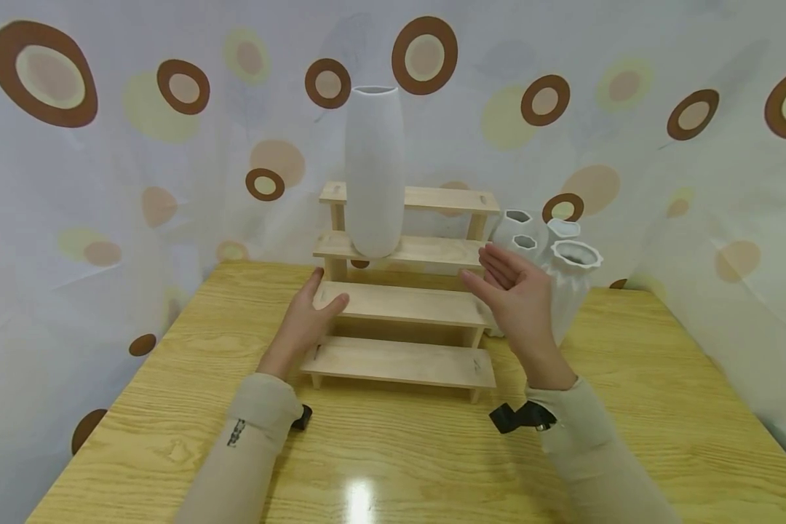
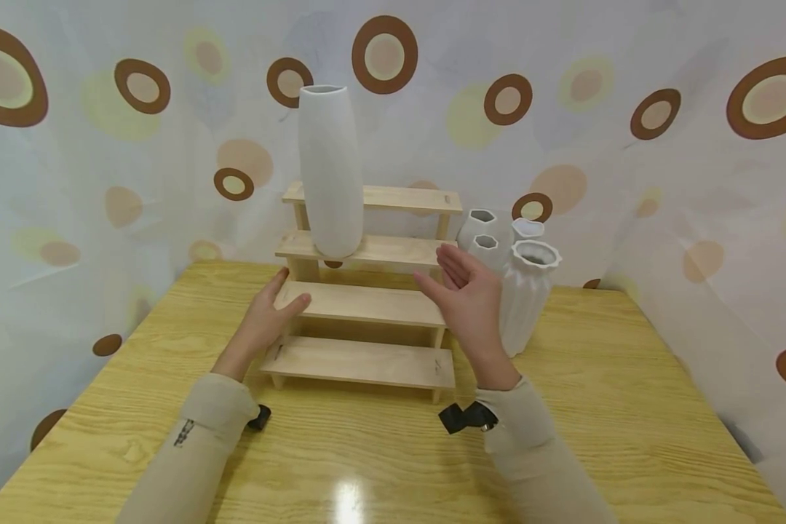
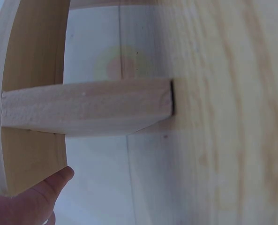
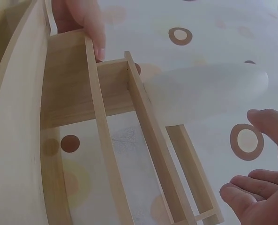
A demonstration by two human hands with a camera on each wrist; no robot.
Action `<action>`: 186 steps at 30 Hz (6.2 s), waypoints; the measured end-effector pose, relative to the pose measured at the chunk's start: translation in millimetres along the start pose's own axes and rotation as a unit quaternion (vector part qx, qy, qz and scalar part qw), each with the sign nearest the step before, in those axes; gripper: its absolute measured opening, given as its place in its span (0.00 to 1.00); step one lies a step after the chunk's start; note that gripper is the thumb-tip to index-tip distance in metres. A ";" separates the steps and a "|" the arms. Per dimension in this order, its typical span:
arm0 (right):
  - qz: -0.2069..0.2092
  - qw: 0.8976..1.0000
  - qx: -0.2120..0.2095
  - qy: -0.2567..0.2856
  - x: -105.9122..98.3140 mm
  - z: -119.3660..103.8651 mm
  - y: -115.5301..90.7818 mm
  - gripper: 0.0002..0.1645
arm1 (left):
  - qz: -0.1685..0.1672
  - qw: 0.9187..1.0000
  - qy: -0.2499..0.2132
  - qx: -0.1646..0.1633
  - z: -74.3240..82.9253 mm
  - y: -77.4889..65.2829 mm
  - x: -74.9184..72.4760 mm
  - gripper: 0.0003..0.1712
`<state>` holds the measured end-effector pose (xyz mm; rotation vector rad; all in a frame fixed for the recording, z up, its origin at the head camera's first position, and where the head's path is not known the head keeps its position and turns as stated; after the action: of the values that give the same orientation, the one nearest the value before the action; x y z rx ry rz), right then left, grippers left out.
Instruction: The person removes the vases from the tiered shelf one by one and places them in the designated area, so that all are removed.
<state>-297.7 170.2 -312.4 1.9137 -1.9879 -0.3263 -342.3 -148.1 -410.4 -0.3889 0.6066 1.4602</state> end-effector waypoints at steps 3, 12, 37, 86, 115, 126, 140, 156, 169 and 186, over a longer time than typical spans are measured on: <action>-0.004 1.000 -0.006 -0.004 3.5 3.2 3.0 0.39 | 0.001 1.000 0.003 0.001 -0.4 0.0 0.1 0.52; -0.004 1.000 0.001 -0.013 16.4 10.5 12.8 0.41 | 0.002 1.000 0.003 0.002 0.2 0.5 1.3 0.52; -0.028 1.000 0.007 -0.010 50.2 18.6 40.6 0.43 | 0.009 1.000 -0.001 0.014 2.0 4.3 2.9 0.51; -0.057 0.998 -0.025 0.014 122.5 20.8 78.5 0.47 | 0.018 1.000 -0.003 -0.002 1.4 1.8 3.3 0.52; -0.022 0.998 -0.039 -0.032 129.2 25.7 83.9 0.41 | 0.014 1.000 -0.007 0.000 -2.3 5.7 3.9 0.53; -0.018 0.998 -0.054 -0.030 128.0 21.4 78.7 0.40 | 0.011 1.000 -0.006 0.005 -1.7 4.4 3.3 0.53; -0.017 0.998 -0.052 -0.025 120.3 15.9 68.3 0.41 | 0.008 1.000 -0.009 0.002 -2.5 3.8 3.5 0.53; -0.027 0.998 -0.063 -0.014 111.0 -15.4 41.6 0.37 | 0.002 1.000 -0.014 -0.010 0.4 0.9 3.1 0.53; -0.028 0.997 -0.072 -0.010 93.0 4.4 43.9 0.40 | 0.004 1.000 -0.008 -0.001 1.5 1.0 3.5 0.53; -0.015 0.998 -0.054 -0.011 76.2 0.3 30.8 0.43 | 0.006 1.000 -0.006 0.007 3.4 1.1 3.1 0.53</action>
<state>-327.2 96.1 -292.7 1.8812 -1.9161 -0.4563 -342.9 -143.4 -409.5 -0.3658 0.6092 1.4687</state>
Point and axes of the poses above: each hand's wrist, its own y-axis towards the middle knuckle, its own x-axis out of the palm, z = x × y, the point moved 3 cm from there along y, towards the middle knuckle, and after that the axes turned 10 degrees about y, right-handed, at the moved point
